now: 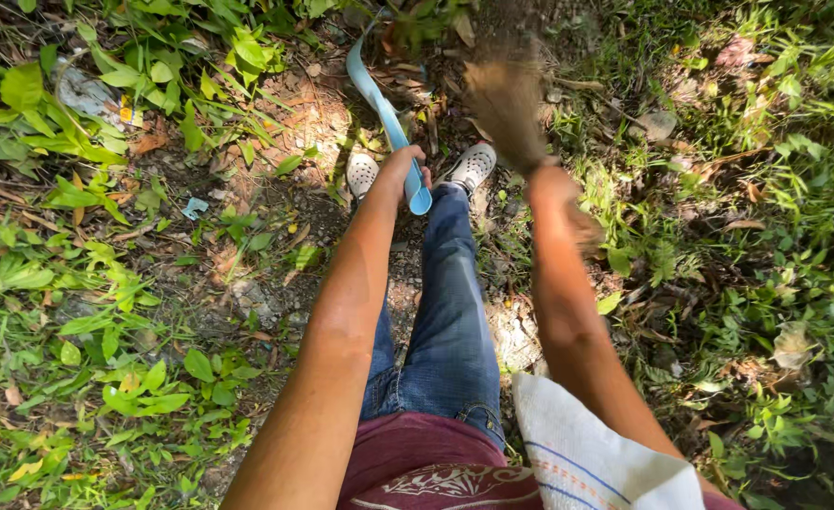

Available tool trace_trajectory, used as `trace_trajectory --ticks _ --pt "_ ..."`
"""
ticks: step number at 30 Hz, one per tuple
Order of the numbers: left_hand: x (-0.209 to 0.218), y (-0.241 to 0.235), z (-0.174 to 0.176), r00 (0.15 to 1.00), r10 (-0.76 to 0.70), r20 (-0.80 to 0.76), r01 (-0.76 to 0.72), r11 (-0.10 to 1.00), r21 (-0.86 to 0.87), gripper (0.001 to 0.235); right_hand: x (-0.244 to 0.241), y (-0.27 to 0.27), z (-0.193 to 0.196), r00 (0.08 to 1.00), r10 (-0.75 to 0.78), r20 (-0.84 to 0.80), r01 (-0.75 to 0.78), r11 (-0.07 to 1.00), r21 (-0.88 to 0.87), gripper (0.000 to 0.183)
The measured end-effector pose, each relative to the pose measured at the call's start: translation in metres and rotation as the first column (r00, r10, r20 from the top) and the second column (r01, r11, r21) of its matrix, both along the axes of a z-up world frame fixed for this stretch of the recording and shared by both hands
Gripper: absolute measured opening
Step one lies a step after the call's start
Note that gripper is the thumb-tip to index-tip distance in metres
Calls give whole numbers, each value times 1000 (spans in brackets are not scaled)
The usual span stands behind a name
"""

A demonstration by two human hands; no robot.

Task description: The person sweeps leaves and dirt into a dustpan using a small broom and dumps the contents into a large black bin.

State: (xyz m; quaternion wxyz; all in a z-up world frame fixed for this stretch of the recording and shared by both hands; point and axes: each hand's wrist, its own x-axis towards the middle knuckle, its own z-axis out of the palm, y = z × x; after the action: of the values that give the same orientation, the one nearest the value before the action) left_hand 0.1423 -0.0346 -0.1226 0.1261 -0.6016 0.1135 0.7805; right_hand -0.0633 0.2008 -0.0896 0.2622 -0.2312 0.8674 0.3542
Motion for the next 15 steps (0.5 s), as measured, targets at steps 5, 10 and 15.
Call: trace_trajectory --ticks 5,10,15 --pt "28 -3 -4 994 2 -113 3 999 43 14 125 -88 48 960 -185 208 206 975 -87 64" --pt "47 -22 18 980 88 -178 -74 994 80 12 121 -119 119 968 -166 185 181 981 -66 62" --pt "41 -51 63 926 187 -328 -131 974 184 14 96 -170 188 997 5 74 1 997 -74 65"
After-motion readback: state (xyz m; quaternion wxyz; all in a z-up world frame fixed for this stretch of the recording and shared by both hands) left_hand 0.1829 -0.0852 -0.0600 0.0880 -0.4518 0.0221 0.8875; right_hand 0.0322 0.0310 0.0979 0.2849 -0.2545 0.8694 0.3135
